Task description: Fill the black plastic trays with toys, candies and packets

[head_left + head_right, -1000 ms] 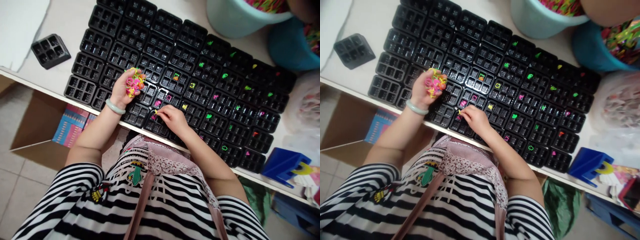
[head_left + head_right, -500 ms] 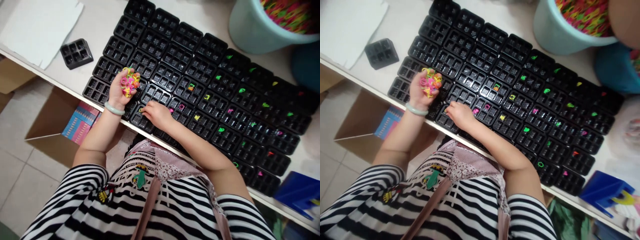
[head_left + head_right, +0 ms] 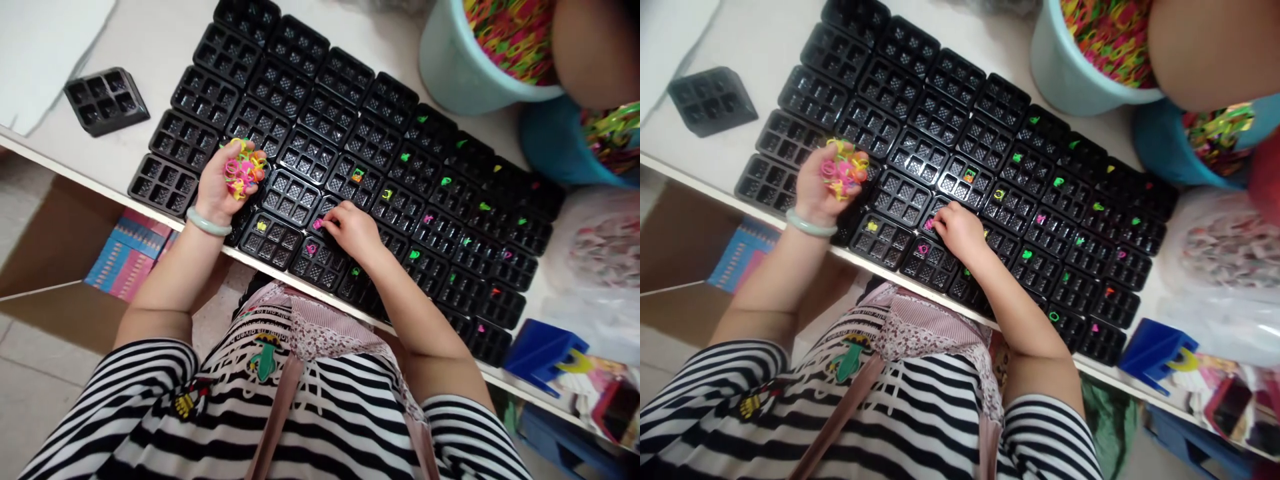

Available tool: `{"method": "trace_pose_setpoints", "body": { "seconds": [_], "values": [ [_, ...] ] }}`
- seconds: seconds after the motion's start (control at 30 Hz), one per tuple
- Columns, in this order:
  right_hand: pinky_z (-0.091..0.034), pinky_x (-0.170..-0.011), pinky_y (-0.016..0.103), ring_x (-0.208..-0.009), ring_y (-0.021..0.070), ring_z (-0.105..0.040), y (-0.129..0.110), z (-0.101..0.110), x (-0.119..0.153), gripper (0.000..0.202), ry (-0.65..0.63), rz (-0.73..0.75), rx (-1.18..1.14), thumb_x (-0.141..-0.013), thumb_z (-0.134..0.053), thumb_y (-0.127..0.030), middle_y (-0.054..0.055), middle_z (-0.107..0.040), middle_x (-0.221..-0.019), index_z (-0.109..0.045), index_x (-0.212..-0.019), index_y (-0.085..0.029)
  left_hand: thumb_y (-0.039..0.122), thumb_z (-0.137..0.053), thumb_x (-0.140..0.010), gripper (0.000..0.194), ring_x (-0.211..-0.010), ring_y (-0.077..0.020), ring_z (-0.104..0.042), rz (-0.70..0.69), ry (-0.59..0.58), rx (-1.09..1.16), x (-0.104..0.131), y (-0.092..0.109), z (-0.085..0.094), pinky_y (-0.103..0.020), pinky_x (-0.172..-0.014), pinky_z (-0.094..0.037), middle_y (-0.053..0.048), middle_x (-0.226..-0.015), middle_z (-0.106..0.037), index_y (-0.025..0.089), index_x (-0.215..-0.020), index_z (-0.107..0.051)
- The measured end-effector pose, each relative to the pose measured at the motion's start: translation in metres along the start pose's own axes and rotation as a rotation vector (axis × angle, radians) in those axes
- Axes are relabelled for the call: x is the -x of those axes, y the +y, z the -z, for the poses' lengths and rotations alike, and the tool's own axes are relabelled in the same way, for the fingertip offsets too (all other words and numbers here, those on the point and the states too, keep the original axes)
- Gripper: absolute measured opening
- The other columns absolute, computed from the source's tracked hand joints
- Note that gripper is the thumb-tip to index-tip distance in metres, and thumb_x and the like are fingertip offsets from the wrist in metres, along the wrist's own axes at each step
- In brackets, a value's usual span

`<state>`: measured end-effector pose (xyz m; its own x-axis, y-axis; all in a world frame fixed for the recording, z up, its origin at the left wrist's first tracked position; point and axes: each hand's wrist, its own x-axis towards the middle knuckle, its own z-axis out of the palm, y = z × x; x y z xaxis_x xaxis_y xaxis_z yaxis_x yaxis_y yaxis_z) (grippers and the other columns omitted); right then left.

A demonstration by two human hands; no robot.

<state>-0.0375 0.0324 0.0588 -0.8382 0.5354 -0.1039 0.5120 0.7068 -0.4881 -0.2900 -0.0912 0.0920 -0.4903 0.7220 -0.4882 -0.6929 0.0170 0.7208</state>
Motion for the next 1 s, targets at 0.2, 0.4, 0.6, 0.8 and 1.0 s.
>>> {"method": "trace_pose_setpoints", "body": {
  "seconds": [0.2,0.4,0.6,0.8,1.0],
  "values": [
    [-0.045,-0.066,0.032,-0.069,0.0166,-0.059,-0.003,0.009,-0.004,0.012,-0.049,-0.111,-0.137,-0.090,-0.068,-0.021,0.005,-0.067,-0.089,-0.070,-0.078,-0.020,0.035,-0.055,-0.096,0.016,-0.104,-0.0253,-0.058,-0.013,0.011,0.005,0.000,0.001,0.007,-0.035,-0.071,-0.045,-0.003,-0.090,-0.074,0.026,-0.089,-0.067],
    [-0.041,-0.067,0.031,-0.075,0.0172,-0.060,-0.010,0.018,-0.009,0.004,-0.135,-0.117,-0.101,-0.087,-0.074,-0.023,0.005,-0.068,-0.093,-0.075,-0.084,-0.021,0.039,-0.062,-0.090,0.015,-0.090,-0.0238,-0.064,-0.016,-0.003,-0.016,-0.011,-0.002,0.018,-0.031,-0.058,-0.041,-0.007,-0.095,-0.074,0.026,-0.095,-0.069],
    [-0.041,-0.069,0.030,-0.071,0.0147,-0.056,-0.009,0.020,-0.008,0.008,-0.128,-0.145,-0.177,-0.088,-0.071,-0.023,0.004,-0.066,-0.091,-0.073,-0.081,-0.020,0.040,-0.067,-0.086,0.020,-0.074,-0.0184,-0.062,-0.019,-0.015,-0.032,-0.011,-0.001,0.024,-0.027,-0.049,-0.033,-0.007,-0.094,-0.073,0.025,-0.098,-0.068],
    [-0.041,-0.070,0.030,-0.071,0.0149,-0.053,-0.023,0.019,-0.046,0.016,-0.033,-0.033,-0.319,-0.092,-0.071,-0.033,0.002,-0.064,-0.086,-0.070,-0.082,-0.020,0.035,-0.059,-0.095,0.025,-0.087,-0.0203,-0.067,0.017,0.049,-0.088,-0.004,0.002,0.016,-0.027,-0.058,-0.040,-0.007,-0.091,-0.074,0.021,-0.113,-0.068],
    [-0.043,-0.076,0.032,-0.081,0.0186,-0.057,-0.046,-0.010,-0.106,0.014,-0.033,0.053,-0.254,-0.093,-0.069,-0.031,0.004,-0.066,-0.091,-0.073,-0.088,-0.019,0.033,-0.054,-0.100,0.022,-0.069,-0.0138,-0.064,0.029,0.066,-0.041,-0.002,0.001,0.015,-0.023,-0.052,-0.037,-0.006,-0.092,-0.073,0.018,-0.108,-0.067]
  ]
}}
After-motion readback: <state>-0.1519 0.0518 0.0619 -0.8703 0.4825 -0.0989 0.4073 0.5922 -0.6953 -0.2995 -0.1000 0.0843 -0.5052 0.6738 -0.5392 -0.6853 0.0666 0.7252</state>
